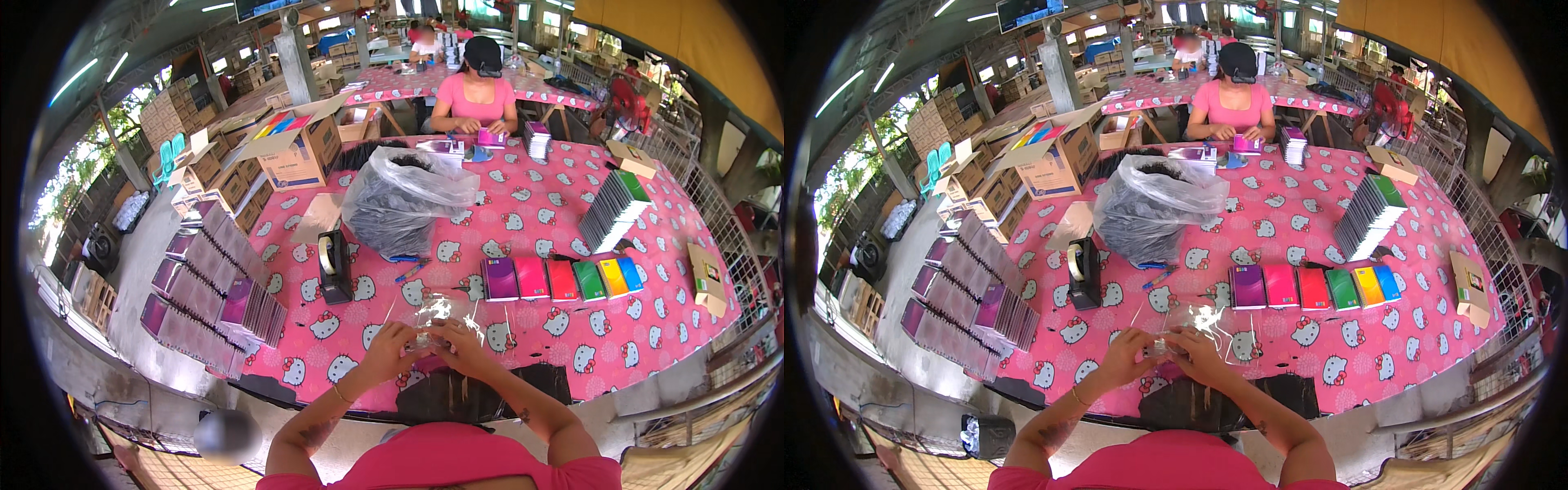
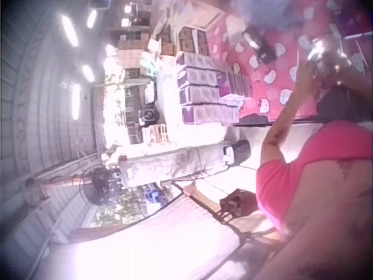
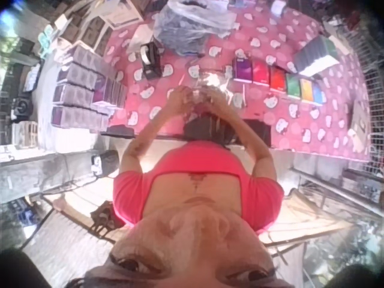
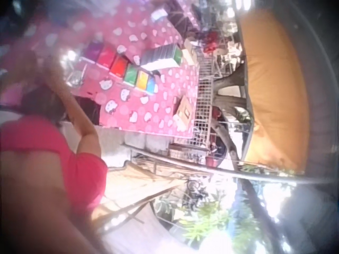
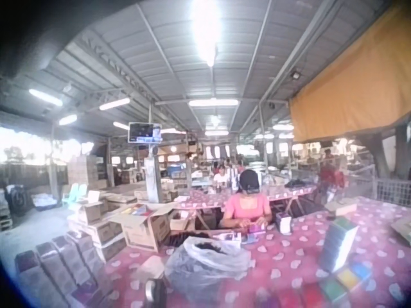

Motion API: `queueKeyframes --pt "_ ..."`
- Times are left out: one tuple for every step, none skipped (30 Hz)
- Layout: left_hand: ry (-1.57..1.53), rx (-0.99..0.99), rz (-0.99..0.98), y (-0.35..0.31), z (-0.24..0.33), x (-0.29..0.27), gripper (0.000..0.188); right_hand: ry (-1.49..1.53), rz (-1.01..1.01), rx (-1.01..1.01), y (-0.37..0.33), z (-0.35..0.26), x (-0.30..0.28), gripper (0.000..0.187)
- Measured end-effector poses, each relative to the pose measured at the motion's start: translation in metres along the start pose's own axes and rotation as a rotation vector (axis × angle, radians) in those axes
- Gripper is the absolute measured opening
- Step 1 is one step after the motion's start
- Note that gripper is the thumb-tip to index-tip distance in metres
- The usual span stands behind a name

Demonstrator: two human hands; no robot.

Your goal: The person repeatedly picks up colorful spiral-bound notebooks, places them into clear plastic bags, and seals the bags using a tape dispenser. The person works at a table covered with a pink Hello Kitty tablecloth, handling notebooks one at a time.

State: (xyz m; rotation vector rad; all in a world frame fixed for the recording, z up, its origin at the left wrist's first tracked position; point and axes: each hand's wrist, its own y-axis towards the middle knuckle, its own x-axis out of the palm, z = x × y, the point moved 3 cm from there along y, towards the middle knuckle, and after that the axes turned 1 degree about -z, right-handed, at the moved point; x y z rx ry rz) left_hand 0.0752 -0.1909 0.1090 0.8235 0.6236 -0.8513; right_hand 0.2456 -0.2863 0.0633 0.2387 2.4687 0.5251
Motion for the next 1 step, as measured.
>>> queueKeyframes --pt "-0.054 -0.051 -0.063 0.0012 -0.0099 0.0028 0.041 0.037 0.039 0.033 0.0026 -0.0082 -0.0018 0.045"
